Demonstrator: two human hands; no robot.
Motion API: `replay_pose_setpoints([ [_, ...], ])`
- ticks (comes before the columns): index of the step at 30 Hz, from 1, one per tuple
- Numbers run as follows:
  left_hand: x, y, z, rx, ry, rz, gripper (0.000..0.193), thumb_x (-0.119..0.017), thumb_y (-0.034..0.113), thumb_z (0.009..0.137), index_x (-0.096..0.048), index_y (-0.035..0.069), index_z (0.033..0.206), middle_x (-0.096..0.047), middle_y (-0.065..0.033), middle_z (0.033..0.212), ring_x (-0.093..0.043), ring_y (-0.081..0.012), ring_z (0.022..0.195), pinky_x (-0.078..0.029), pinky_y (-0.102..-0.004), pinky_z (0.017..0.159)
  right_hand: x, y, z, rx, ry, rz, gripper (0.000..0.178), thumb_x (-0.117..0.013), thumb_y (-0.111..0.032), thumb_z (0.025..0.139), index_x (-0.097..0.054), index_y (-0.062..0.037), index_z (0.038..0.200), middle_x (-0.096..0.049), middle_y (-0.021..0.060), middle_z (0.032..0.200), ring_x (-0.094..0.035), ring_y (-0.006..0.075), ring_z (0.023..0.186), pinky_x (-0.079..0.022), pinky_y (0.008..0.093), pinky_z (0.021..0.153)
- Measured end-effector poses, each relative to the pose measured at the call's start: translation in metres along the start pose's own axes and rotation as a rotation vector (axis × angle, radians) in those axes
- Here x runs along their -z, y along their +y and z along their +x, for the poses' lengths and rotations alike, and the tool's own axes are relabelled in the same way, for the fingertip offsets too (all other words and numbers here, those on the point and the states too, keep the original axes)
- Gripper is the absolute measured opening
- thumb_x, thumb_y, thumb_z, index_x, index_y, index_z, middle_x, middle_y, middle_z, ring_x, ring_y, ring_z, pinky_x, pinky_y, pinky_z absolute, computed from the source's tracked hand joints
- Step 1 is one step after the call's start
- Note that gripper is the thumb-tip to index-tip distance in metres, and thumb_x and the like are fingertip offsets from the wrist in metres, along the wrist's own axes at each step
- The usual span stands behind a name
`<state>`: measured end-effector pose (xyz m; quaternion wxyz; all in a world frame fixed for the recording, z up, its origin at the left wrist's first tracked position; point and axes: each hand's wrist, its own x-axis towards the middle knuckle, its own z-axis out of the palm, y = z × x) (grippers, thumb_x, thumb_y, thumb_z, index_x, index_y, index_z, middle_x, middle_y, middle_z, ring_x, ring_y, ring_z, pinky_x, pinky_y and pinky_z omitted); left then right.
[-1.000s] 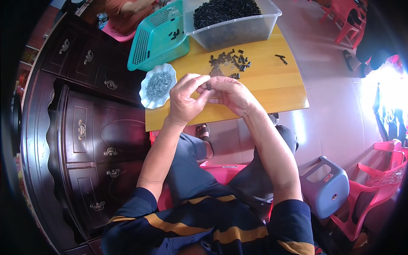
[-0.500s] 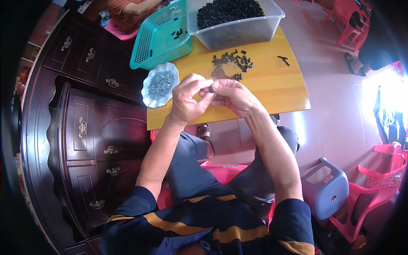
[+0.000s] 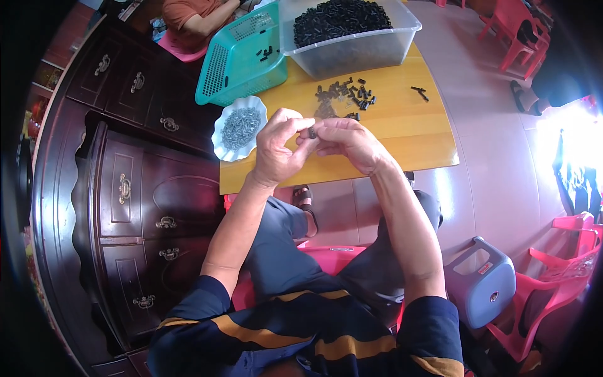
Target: The person assembles small black plastic components by hand.
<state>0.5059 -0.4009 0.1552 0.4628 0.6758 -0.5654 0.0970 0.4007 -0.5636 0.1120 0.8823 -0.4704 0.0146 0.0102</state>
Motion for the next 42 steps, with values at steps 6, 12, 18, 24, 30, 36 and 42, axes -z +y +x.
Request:
replay_pose_setpoints([
  [6,-0.003,-0.002,-0.003,-0.011,-0.012,-0.028,0.033,-0.076,-0.008,0.069,-0.07,0.006,0.098,-0.06,-0.0066,0.083,-0.061,-0.0194,0.069,-0.051,-0.0319,0.06,0.002,0.002,0.001,-0.045,0.025,-0.036,0.029,-0.059,-0.026,0.101,-0.072,-0.0032,0.114,-0.073,0.0046,0.115,-0.066,0.0115,0.101,-0.051,0.0296,0.094],
  [12,-0.003,-0.005,-0.005,-0.012,-0.018,-0.024,0.032,-0.08,-0.007,0.071,-0.07,0.004,0.099,-0.06,-0.0045,0.083,-0.06,-0.0148,0.069,-0.048,-0.0283,0.06,0.001,0.004,0.002,-0.049,0.019,-0.052,0.026,-0.06,-0.025,0.102,-0.072,-0.0043,0.111,-0.073,0.0033,0.113,-0.066,0.0101,0.099,-0.052,0.0281,0.092],
  [18,-0.003,-0.005,-0.005,-0.029,-0.019,-0.005,0.03,-0.081,-0.006,0.072,-0.07,0.005,0.098,-0.062,-0.0056,0.084,-0.063,-0.0171,0.072,-0.051,-0.0297,0.064,0.0,0.0,0.0,-0.049,0.036,-0.079,0.021,-0.064,-0.026,0.101,-0.071,-0.0072,0.106,-0.073,0.0018,0.111,-0.065,0.0087,0.098,-0.051,0.0271,0.09],
  [24,-0.003,-0.008,-0.007,0.024,-0.044,-0.006,0.028,-0.079,-0.003,0.074,-0.07,0.005,0.099,-0.064,-0.0077,0.085,-0.066,-0.0212,0.075,-0.053,-0.033,0.066,-0.003,0.0,0.002,-0.007,0.083,-0.182,0.018,-0.066,-0.026,0.099,-0.067,-0.0087,0.096,-0.072,0.0,0.104,-0.064,0.0087,0.095,-0.051,0.0258,0.084],
  [30,0.003,-0.002,-0.012,0.151,-0.246,0.037,0.032,-0.079,0.006,0.079,-0.069,0.005,0.11,-0.066,-0.0076,0.085,-0.066,-0.0178,0.074,-0.054,-0.0305,0.067,0.003,0.007,0.002,0.054,0.092,-0.421,0.018,-0.069,-0.021,0.097,-0.066,-0.0039,0.092,-0.066,0.0011,0.084,-0.062,0.0081,0.078,-0.049,0.0232,0.071],
  [36,0.017,-0.003,-0.029,0.478,-0.381,-0.278,0.014,-0.075,0.0,0.083,-0.07,0.0,0.096,-0.07,-0.0031,0.074,-0.063,-0.009,0.065,-0.051,-0.0263,0.061,-0.004,-0.001,-0.005,-0.21,0.023,-0.589,0.021,-0.07,-0.028,0.098,-0.068,-0.0074,0.092,-0.068,-0.0025,0.082,-0.061,0.0061,0.073,-0.047,0.0234,0.066],
  [42,0.054,-0.048,-0.009,0.279,-0.439,0.233,0.007,-0.068,0.004,0.081,-0.066,0.003,0.088,-0.067,-0.0128,0.069,-0.068,-0.0263,0.062,-0.053,-0.0357,0.06,-0.004,-0.011,-0.009,-0.162,0.123,-0.595,0.02,-0.068,-0.027,0.097,-0.071,-0.0075,0.095,-0.072,-0.0002,0.085,-0.063,0.0071,0.072,-0.048,0.0232,0.064],
])
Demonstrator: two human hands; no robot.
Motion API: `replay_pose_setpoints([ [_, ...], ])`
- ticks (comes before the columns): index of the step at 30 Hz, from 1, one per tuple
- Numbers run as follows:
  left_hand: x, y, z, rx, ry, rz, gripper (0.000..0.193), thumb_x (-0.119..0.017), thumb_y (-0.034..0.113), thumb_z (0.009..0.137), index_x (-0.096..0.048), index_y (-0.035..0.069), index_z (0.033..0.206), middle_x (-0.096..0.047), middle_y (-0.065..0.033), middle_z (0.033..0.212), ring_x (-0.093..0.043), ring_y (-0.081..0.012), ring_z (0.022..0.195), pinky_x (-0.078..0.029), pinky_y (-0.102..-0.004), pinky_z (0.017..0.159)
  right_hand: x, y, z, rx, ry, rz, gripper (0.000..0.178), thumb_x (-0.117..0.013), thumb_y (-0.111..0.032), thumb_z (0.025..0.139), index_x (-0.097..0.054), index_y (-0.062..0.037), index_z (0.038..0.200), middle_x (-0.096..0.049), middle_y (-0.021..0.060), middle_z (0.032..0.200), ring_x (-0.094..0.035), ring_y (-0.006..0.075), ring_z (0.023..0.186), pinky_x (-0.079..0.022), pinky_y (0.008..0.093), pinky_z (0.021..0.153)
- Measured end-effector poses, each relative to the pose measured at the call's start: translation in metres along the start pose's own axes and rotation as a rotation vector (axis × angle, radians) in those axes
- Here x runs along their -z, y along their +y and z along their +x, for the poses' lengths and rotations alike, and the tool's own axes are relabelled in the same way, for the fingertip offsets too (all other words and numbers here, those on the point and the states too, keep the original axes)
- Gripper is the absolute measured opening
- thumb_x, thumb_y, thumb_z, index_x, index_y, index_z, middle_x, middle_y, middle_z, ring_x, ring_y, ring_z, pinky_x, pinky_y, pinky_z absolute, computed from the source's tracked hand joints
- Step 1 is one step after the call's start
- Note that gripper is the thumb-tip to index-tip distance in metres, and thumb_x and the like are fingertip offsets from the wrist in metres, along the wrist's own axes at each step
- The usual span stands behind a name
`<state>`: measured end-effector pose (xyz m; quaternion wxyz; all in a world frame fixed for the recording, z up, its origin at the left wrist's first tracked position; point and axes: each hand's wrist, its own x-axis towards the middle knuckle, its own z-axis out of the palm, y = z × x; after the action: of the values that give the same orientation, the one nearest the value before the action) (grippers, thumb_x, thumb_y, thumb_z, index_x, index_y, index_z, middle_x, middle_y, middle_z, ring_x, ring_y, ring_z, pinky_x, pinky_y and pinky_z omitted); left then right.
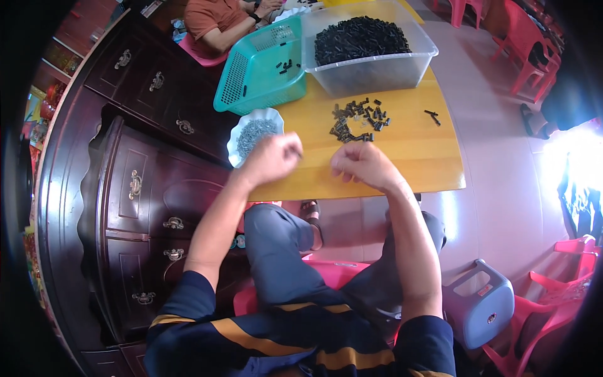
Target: The person assembles small black plastic components by hand.
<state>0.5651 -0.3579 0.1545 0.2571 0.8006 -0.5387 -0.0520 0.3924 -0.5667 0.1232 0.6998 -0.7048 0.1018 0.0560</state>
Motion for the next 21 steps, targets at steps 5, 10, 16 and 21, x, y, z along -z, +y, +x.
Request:
replay_pose_setpoints([
  [5,0.063,-0.029,0.051,-0.081,0.572,0.243,0.04,-0.065,0.002,0.086,-0.061,0.008,0.126,-0.071,-0.0166,0.09,-0.069,-0.0321,0.074,-0.056,-0.0442,0.068,0.019,-0.003,-0.002,0.146,0.381,0.01,0.019,-0.067,-0.024,0.092,-0.07,-0.0051,0.09,-0.07,-0.0013,0.079,-0.061,0.0075,0.069,-0.049,0.0244,0.063],
  [10,0.026,-0.012,0.043,-0.02,0.404,-0.059,0.026,-0.068,0.006,0.086,-0.069,0.005,0.112,-0.073,-0.0158,0.087,-0.073,-0.0299,0.075,-0.058,-0.0408,0.07,0.031,0.008,0.002,0.115,0.627,-0.382,0.021,-0.069,-0.026,0.091,-0.072,-0.0055,0.095,-0.074,0.0065,0.081,-0.069,0.0169,0.073,-0.054,0.0316,0.071],
  [16,-0.065,-0.001,0.02,0.081,0.322,-0.137,0.015,-0.071,0.009,0.087,-0.073,0.004,0.101,-0.071,-0.0121,0.084,-0.071,-0.0255,0.073,-0.055,-0.0349,0.065,0.028,0.012,0.003,0.139,0.724,-0.649,0.014,-0.071,-0.022,0.086,-0.073,-0.01,0.091,-0.074,0.0078,0.08,-0.073,0.0265,0.075,-0.057,0.0383,0.072],
  [21,-0.072,-0.002,0.02,0.129,0.324,-0.057,0.02,-0.073,0.01,0.085,-0.072,0.004,0.104,-0.071,-0.0126,0.09,-0.07,-0.0292,0.081,-0.055,-0.0383,0.07,0.028,0.014,0.013,0.132,0.693,-0.742,0.016,-0.069,-0.023,0.087,-0.074,-0.0095,0.094,-0.075,0.0082,0.083,-0.072,0.0264,0.073,-0.056,0.0381,0.071],
])
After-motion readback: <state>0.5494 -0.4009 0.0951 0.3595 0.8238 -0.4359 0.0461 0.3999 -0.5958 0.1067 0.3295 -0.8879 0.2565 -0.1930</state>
